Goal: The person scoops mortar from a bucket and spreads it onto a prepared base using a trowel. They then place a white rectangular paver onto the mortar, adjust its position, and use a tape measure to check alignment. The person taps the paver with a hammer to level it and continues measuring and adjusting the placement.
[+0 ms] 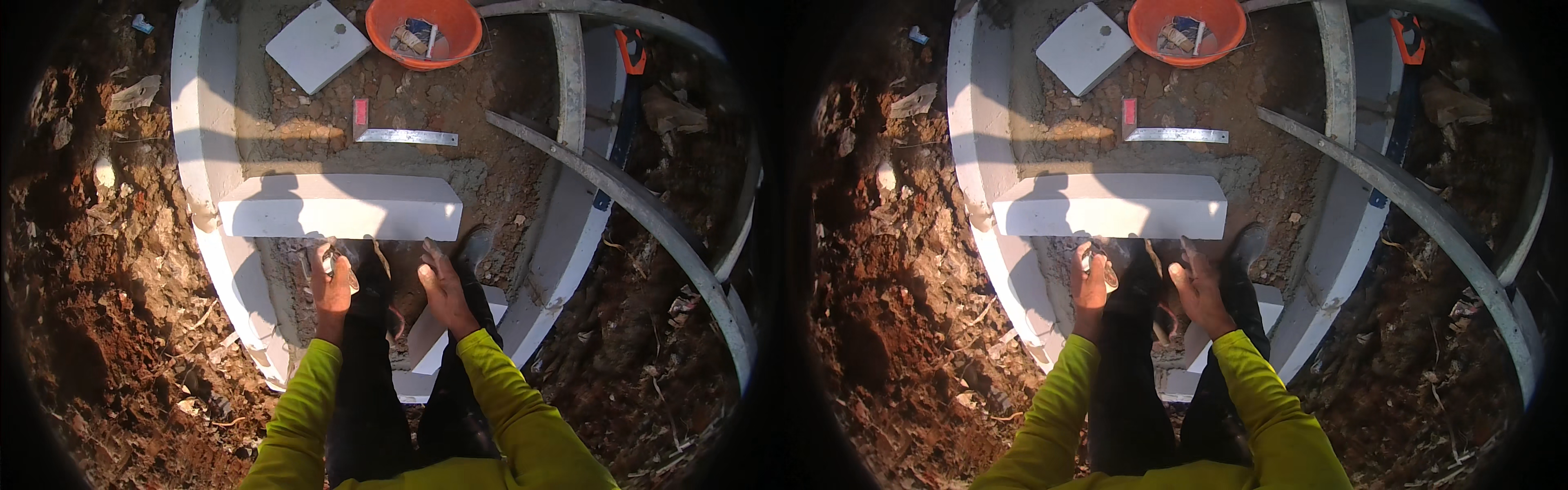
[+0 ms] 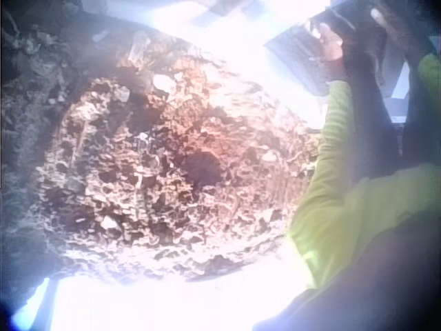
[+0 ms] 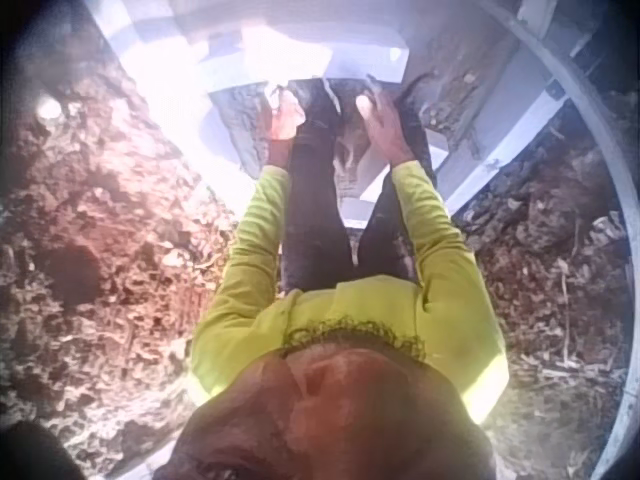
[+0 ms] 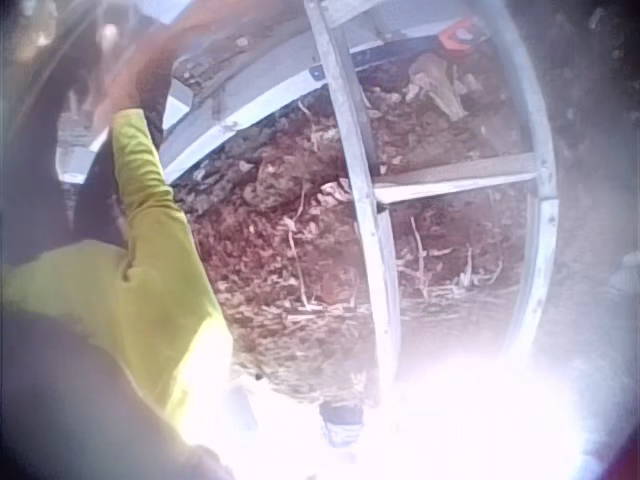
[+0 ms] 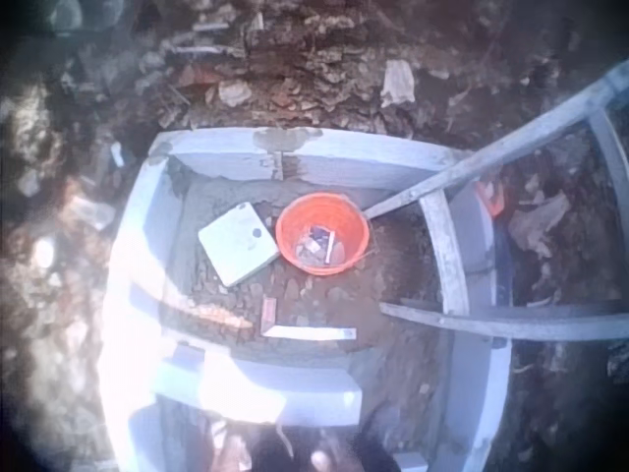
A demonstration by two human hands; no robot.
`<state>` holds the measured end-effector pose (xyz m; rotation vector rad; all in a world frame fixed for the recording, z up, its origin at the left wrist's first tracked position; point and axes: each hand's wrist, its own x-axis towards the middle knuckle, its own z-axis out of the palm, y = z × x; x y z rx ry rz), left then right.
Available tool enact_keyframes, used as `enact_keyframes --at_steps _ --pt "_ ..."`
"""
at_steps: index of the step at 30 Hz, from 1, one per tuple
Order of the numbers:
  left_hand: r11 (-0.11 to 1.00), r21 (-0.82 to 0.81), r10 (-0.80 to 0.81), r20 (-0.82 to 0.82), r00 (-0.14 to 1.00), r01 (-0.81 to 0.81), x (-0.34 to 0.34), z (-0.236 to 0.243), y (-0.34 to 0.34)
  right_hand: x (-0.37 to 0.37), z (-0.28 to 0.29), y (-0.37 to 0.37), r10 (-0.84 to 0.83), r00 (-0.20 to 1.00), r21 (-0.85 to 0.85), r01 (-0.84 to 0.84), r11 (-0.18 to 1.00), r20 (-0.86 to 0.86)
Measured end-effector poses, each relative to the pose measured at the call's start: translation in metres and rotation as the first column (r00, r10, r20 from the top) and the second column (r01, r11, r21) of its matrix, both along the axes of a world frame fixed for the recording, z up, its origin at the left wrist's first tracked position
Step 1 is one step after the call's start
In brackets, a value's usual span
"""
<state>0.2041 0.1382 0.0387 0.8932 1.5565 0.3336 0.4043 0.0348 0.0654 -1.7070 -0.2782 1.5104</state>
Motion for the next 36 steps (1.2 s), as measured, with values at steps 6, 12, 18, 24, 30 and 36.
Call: enact_keyframes --at_steps 6,12,18,24,30,36 --pt "0.971 -0.237 0.074 0.367 0.927 0.016 0.089 0.077 -0.044 -0.021 0.073 0.005 0.049 0.935 0.073 -0.079 0.994 0.351" --pt "0.703 -0.133 -0.66 0.242 0.711 0.698 0.088 0.132 0.02 -0.022 0.139 -0.004 -0.142 0.932 0.114 0.109 0.987 0.332" --pt "0.539 -0.197 -0.793 0.21 0.572 0.819 0.104 0.115 0.067 -0.018 0.169 -0.009 -0.207 0.954 0.118 0.185 0.976 0.216" --pt "0.892 0.062 -0.445 -0.05 0.894 0.447 0.24 0.114 0.237 -0.041 0.113 -0.17 -0.068 0.986 -0.213 0.1 0.972 0.151" --pt "0.872 0.281 -0.456 0.163 0.875 0.402 0.28 0.053 0.161 -0.029 0.096 -0.159 -0.258 0.931 -0.092 0.289 0.953 0.257" --pt "0.918 0.015 -0.387 0.253 0.886 0.397 0.295 -0.008 0.115 -0.036 0.062 -0.158 -0.27 0.923 -0.181 0.325 0.928 0.274"
